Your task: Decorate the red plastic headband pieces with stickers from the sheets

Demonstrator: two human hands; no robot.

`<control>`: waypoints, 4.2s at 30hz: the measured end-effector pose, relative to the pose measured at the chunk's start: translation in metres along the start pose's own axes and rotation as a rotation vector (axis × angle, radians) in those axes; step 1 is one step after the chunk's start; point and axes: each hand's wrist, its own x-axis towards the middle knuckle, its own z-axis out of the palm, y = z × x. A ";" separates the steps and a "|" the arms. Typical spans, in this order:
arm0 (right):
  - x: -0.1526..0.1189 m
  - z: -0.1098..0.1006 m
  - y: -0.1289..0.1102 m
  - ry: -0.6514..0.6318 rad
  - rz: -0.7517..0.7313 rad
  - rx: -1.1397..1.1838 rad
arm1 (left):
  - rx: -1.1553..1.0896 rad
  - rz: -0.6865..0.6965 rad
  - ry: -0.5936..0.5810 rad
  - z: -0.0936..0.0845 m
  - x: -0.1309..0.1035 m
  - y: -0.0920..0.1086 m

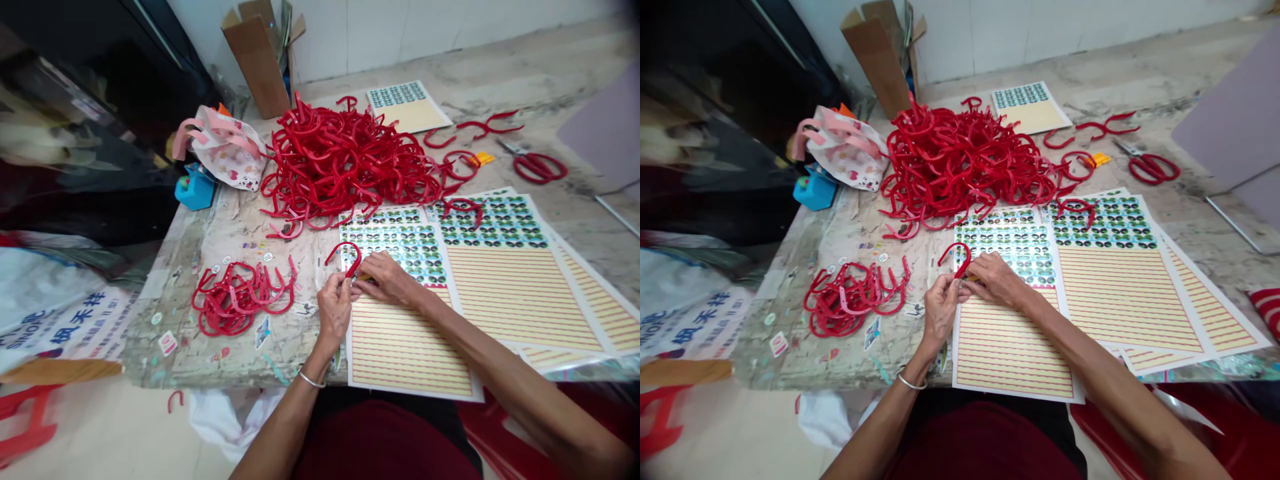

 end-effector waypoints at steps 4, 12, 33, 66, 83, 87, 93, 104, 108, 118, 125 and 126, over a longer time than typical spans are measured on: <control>-0.002 -0.002 0.000 0.013 0.039 -0.035 | 0.000 0.016 -0.005 0.000 -0.001 0.000; -0.005 -0.002 -0.006 -0.008 0.052 -0.139 | 0.013 0.044 -0.016 -0.001 -0.001 -0.006; 0.013 -0.102 -0.010 0.780 0.363 0.891 | 0.172 0.135 -0.007 -0.001 -0.002 -0.007; -0.031 -0.079 -0.078 0.491 0.440 -0.133 | -0.604 0.105 -0.160 -0.001 -0.031 0.116; -0.001 -0.052 -0.099 0.774 0.686 1.422 | -0.596 0.045 -0.231 0.005 -0.040 0.103; -0.010 -0.064 -0.096 0.821 0.632 0.956 | -0.559 -0.043 -0.184 0.002 -0.043 0.089; -0.010 -0.086 -0.091 0.475 0.463 0.868 | -0.504 -0.118 -0.225 0.004 -0.051 0.077; -0.010 -0.068 -0.083 0.397 0.474 0.873 | -0.541 -0.172 -0.234 0.009 -0.053 0.073; -0.010 -0.068 -0.084 0.399 0.485 0.842 | -0.558 -0.185 -0.231 0.011 -0.053 0.072; -0.011 -0.062 -0.081 0.392 0.507 0.895 | -0.517 -0.167 -0.222 0.013 -0.052 0.075; -0.012 -0.060 -0.080 0.411 0.493 0.884 | -0.505 -0.175 -0.211 0.013 -0.052 0.074; -0.012 -0.059 -0.080 0.412 0.486 0.875 | -0.506 -0.175 -0.213 0.013 -0.052 0.074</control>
